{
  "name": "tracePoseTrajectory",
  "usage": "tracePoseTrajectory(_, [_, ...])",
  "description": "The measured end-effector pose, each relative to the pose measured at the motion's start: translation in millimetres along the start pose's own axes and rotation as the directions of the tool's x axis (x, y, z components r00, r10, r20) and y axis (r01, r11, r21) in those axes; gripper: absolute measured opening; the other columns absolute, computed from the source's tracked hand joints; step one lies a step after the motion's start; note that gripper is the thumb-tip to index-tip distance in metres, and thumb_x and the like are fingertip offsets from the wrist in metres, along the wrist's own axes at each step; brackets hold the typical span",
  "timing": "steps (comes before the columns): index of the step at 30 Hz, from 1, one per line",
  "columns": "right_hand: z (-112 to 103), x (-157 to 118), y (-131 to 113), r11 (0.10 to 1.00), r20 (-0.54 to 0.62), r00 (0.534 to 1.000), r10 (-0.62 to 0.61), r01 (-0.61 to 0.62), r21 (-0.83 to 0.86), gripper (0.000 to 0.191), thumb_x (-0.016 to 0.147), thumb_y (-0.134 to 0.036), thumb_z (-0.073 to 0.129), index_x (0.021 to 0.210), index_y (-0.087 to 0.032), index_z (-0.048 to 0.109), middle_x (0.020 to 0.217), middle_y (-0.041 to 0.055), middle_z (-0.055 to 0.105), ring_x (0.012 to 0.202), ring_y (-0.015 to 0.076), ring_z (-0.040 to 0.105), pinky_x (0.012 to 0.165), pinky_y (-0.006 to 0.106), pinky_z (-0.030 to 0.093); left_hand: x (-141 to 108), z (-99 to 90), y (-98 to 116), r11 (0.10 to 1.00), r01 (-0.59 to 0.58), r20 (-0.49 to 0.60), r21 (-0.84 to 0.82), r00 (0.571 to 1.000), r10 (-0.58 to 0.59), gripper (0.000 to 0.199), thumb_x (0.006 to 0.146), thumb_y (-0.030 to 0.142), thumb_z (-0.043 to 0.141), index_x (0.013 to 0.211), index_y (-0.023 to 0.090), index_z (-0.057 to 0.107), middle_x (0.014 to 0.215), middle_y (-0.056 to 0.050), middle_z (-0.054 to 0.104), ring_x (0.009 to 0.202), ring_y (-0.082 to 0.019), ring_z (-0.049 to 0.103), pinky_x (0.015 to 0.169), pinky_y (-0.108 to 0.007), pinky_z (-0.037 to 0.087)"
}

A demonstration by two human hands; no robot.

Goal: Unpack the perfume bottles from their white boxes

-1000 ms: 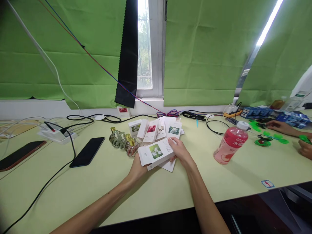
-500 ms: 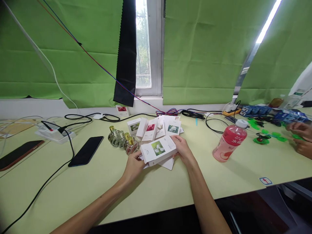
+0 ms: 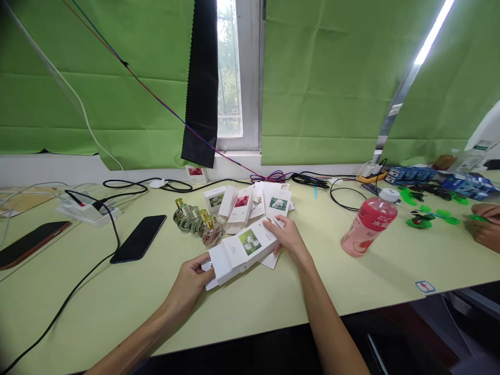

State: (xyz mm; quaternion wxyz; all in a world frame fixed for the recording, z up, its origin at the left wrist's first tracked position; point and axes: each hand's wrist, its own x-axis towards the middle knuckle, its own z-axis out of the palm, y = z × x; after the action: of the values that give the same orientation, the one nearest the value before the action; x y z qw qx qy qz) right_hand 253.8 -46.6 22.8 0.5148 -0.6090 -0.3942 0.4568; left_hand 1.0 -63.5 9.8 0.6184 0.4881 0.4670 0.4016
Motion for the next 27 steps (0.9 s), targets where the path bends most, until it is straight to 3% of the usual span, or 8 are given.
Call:
tracePoseTrajectory(6, [2, 1, 0, 0.989, -0.023, 0.998, -0.054, 0.051, -0.136, 0.048, 0.073, -0.053, 0.075, 0.103, -0.017, 0.066, 0.068, 0.0021, 0.068, 0.044, 0.015, 0.057, 0.027, 0.024, 0.043, -8, -22.5, 0, 0.996, 0.03, -0.006, 0.079, 1.0, -0.029, 0.053, 0.057, 0.03, 0.087, 0.105, 0.011, 0.077, 0.088, -0.008, 0.077, 0.064, -0.016, 0.064, 0.056, -0.021, 0.049])
tracePoseTrajectory(11, [-7, 2, -7, 0.97, -0.156, 0.974, -0.166, 0.132, -0.203, 0.048, 0.074, -0.056, 0.072, 0.1, -0.016, 0.067, 0.069, 0.0026, 0.067, 0.042, 0.0142, 0.055, 0.026, 0.023, 0.038, -13, -40.3, 3, 0.987, 0.004, -0.007, 0.161, 1.0, -0.003, 0.049, 0.059, 0.034, 0.085, 0.102, 0.011, 0.077, 0.086, -0.007, 0.075, 0.068, -0.017, 0.062, 0.057, -0.021, 0.048])
tracePoseTrajectory(16, [-9, 15, -31, 0.98, -0.327, 0.928, -0.18, 0.198, 0.024, 0.036, 0.078, -0.048, 0.071, 0.096, -0.019, 0.061, 0.075, 0.0024, 0.066, 0.056, 0.0153, 0.061, 0.034, 0.023, 0.05, -15, -46.5, 11, 0.967, -0.03, 0.043, 0.251, 0.999, 0.02, 0.041, 0.061, 0.034, 0.083, 0.095, 0.012, 0.076, 0.077, -0.004, 0.071, 0.065, -0.015, 0.058, 0.056, -0.02, 0.044])
tracePoseTrajectory(19, [-4, 31, -45, 0.954, -0.404, 0.907, -0.117, 0.216, 0.207, 0.03, 0.086, -0.04, 0.064, 0.106, -0.021, 0.052, 0.099, 0.0057, 0.067, 0.071, 0.0158, 0.067, 0.049, 0.027, 0.061, -13, -46.6, 16, 0.953, -0.063, 0.06, 0.297, 0.997, 0.047, 0.036, 0.062, 0.034, 0.082, 0.091, 0.013, 0.075, 0.075, -0.002, 0.068, 0.064, -0.014, 0.055, 0.055, -0.02, 0.041])
tracePoseTrajectory(21, [0, 40, -50, 0.941, -0.367, 0.925, -0.093, 0.202, 0.27, 0.033, 0.092, -0.039, 0.054, 0.119, -0.023, 0.045, 0.117, 0.0089, 0.064, 0.08, 0.0163, 0.07, 0.061, 0.033, 0.064, -12, -46.2, 18, 0.944, -0.085, 0.074, 0.319, 0.995, 0.065, 0.033, 0.065, 0.034, 0.08, 0.091, 0.014, 0.073, 0.076, -0.002, 0.067, 0.064, -0.013, 0.053, 0.055, -0.019, 0.04])
tracePoseTrajectory(24, [4, 40, -46, 0.981, -0.302, 0.938, -0.169, 0.19, 0.041, 0.046, 0.093, -0.047, 0.051, 0.132, -0.024, 0.041, 0.13, 0.0126, 0.059, 0.103, 0.0238, 0.067, 0.077, 0.042, 0.063, -10, -45.0, 20, 0.937, -0.109, 0.097, 0.331, 0.992, 0.081, 0.029, 0.069, 0.034, 0.077, 0.089, 0.015, 0.07, 0.078, -0.002, 0.065, 0.065, -0.013, 0.052, 0.056, -0.019, 0.039])
tracePoseTrajectory(26, [7, 30, -39, 0.921, -0.342, 0.874, -0.347, 0.247, -0.302, 0.055, 0.089, -0.054, 0.055, 0.133, -0.023, 0.046, 0.136, 0.0152, 0.056, 0.126, 0.0315, 0.054, 0.095, 0.05, 0.054, -10, -43.7, 22, 0.935, -0.117, 0.107, 0.336, 0.991, 0.086, 0.027, 0.071, 0.036, 0.074, 0.087, 0.015, 0.067, 0.08, -0.002, 0.064, 0.066, -0.013, 0.052, 0.056, -0.019, 0.038])
tracePoseTrajectory(27, [10, 22, -35, 0.849, -0.38, 0.804, -0.458, 0.269, -0.454, 0.057, 0.088, -0.055, 0.055, 0.133, -0.021, 0.049, 0.14, 0.0176, 0.052, 0.134, 0.035, 0.045, 0.104, 0.056, 0.045, -10, -42.8, 22, 0.932, -0.122, 0.113, 0.342, 0.99, 0.089, 0.026, 0.072, 0.036, 0.073, 0.085, 0.015, 0.065, 0.079, -0.001, 0.063, 0.065, -0.013, 0.051, 0.056, -0.019, 0.038])
